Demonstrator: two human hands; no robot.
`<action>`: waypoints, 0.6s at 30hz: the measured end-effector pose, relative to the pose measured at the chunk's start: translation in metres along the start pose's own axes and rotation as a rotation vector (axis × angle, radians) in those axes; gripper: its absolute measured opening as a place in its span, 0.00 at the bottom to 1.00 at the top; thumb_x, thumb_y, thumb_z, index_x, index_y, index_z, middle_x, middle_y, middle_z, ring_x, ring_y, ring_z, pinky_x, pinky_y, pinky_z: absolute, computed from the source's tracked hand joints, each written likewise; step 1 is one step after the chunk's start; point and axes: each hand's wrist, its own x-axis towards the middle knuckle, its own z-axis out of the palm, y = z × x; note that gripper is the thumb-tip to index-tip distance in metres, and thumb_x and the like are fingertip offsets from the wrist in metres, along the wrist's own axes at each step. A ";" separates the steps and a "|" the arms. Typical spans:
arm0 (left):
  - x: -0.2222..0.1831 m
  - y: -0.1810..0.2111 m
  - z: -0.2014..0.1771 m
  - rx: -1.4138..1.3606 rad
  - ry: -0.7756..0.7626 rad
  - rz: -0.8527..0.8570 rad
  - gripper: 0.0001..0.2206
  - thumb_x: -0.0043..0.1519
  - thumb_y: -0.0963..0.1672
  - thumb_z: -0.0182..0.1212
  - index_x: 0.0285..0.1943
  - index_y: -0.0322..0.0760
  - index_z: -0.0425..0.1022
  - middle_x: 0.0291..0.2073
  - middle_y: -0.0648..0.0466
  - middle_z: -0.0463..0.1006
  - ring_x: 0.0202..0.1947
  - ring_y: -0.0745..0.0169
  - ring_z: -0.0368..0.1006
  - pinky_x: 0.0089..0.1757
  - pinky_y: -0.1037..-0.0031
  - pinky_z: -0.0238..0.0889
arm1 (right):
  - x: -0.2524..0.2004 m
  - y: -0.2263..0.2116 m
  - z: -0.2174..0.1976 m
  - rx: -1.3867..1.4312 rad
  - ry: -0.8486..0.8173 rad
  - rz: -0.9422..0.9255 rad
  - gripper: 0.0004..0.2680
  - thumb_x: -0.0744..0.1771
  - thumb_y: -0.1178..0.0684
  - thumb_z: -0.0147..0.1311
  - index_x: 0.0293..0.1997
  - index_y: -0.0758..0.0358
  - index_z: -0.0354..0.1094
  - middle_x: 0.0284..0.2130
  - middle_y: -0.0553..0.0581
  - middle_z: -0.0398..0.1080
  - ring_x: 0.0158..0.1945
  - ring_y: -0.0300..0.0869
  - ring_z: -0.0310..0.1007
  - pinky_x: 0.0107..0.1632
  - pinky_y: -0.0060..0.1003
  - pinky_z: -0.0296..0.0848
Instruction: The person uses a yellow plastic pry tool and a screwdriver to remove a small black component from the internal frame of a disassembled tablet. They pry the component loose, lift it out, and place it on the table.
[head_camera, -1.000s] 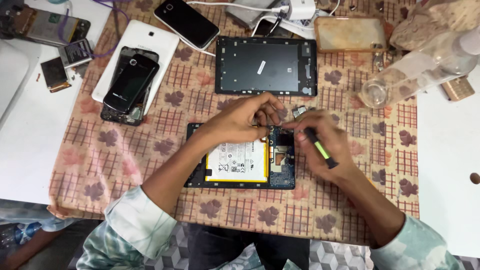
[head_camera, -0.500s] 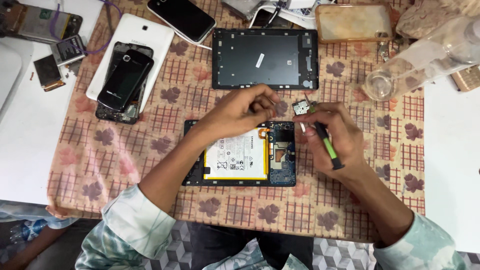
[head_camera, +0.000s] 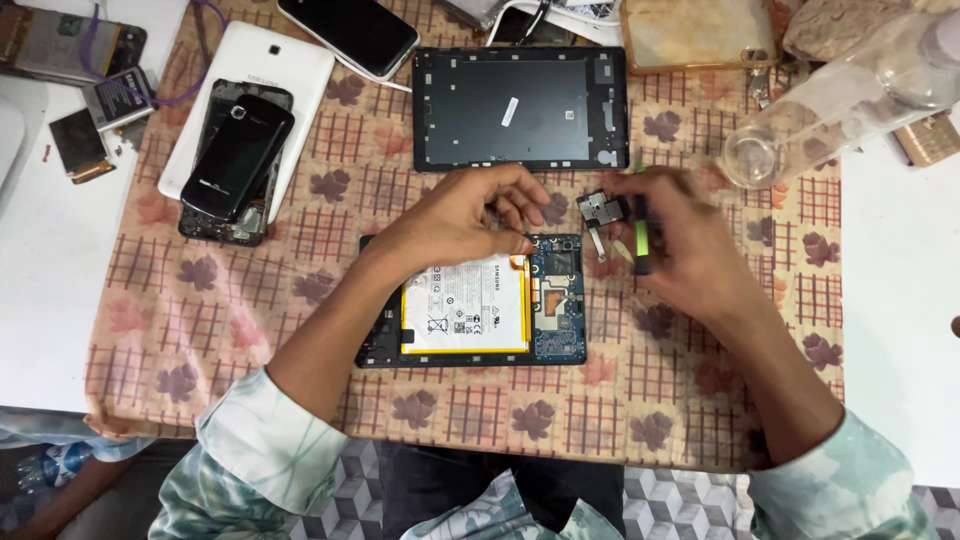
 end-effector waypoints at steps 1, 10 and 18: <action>-0.001 0.001 0.000 -0.004 -0.002 0.005 0.20 0.50 0.38 0.72 0.52 0.36 0.75 0.42 0.55 0.82 0.39 0.70 0.77 0.39 0.78 0.75 | 0.001 0.000 0.002 0.046 -0.083 0.038 0.13 0.64 0.70 0.46 0.54 0.71 0.67 0.51 0.69 0.71 0.29 0.46 0.79 0.30 0.36 0.81; -0.004 0.004 0.000 -0.034 0.014 0.037 0.18 0.51 0.36 0.71 0.50 0.34 0.76 0.40 0.54 0.82 0.36 0.71 0.76 0.38 0.77 0.74 | 0.002 -0.009 -0.004 0.049 0.067 0.020 0.11 0.63 0.67 0.57 0.49 0.69 0.66 0.43 0.65 0.73 0.41 0.50 0.81 0.46 0.41 0.81; -0.005 0.000 0.001 -0.004 0.039 0.086 0.16 0.51 0.37 0.70 0.49 0.34 0.77 0.38 0.55 0.83 0.35 0.71 0.76 0.37 0.77 0.73 | -0.002 -0.031 -0.006 -0.075 -0.093 0.066 0.19 0.58 0.60 0.60 0.54 0.68 0.65 0.40 0.66 0.73 0.30 0.51 0.80 0.35 0.43 0.78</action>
